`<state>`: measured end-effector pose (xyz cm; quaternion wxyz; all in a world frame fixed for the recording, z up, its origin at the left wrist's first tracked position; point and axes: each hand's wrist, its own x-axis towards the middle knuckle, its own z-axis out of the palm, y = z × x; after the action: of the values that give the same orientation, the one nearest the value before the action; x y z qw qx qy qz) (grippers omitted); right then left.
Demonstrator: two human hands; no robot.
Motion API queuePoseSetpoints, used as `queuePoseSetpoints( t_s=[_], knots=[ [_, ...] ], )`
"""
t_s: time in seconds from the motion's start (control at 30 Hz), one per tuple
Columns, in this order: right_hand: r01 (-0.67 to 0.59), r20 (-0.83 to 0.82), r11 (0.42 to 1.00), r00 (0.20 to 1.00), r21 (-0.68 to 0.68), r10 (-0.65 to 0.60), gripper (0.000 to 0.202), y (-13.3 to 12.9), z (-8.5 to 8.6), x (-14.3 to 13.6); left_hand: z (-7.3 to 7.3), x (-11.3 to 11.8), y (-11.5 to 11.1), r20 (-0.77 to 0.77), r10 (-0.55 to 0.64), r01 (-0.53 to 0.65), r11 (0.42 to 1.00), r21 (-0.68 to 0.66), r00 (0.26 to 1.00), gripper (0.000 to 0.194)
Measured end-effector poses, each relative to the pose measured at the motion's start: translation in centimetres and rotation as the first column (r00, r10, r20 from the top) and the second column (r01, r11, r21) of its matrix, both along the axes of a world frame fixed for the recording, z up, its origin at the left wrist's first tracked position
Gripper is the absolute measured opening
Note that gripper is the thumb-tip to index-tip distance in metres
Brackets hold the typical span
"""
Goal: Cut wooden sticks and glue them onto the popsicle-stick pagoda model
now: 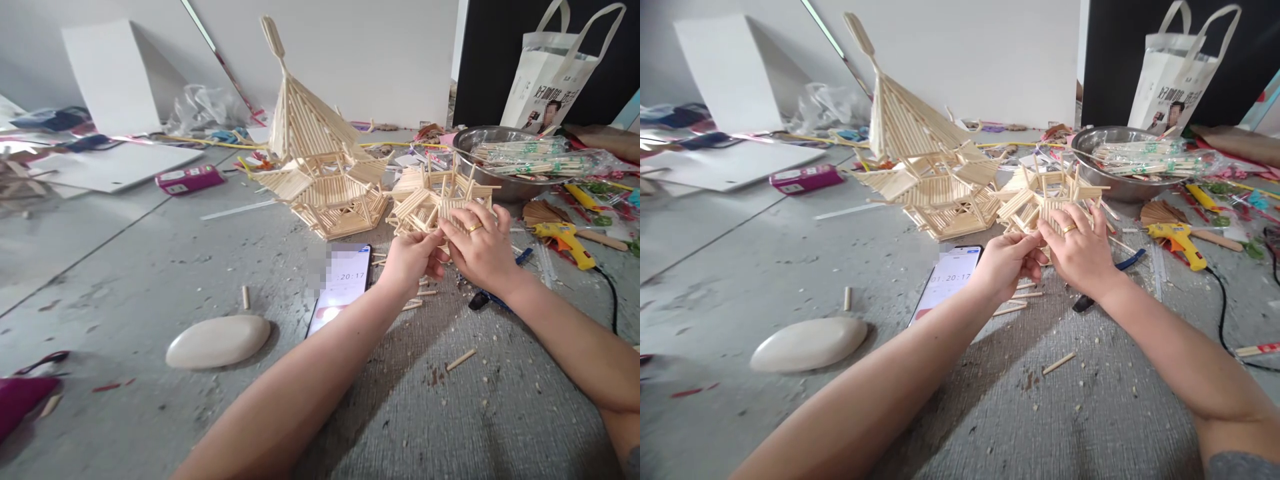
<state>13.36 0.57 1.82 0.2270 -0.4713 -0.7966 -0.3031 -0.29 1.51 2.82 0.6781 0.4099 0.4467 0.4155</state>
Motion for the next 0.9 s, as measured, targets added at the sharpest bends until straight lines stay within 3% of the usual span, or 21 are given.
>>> queuePoseSetpoints(
  t_s=[0.3, 0.9],
  knots=[
    [-0.027, -0.031, 0.998, 0.999, -0.059, 0.025, 0.032, 0.0, -0.3, 0.3, -0.2, -1.0, -0.3, 0.034, -0.082, 0.083, 0.996, -0.043, 0.996, 0.010],
    [-0.019, -0.036, 0.998, 0.999, -0.067, 0.017, 0.033, 0.0, -0.5, 0.4, -0.3, -0.9, -0.1, 0.109, -0.134, 0.139, 0.989, -0.043, 0.985, 0.015]
  ],
)
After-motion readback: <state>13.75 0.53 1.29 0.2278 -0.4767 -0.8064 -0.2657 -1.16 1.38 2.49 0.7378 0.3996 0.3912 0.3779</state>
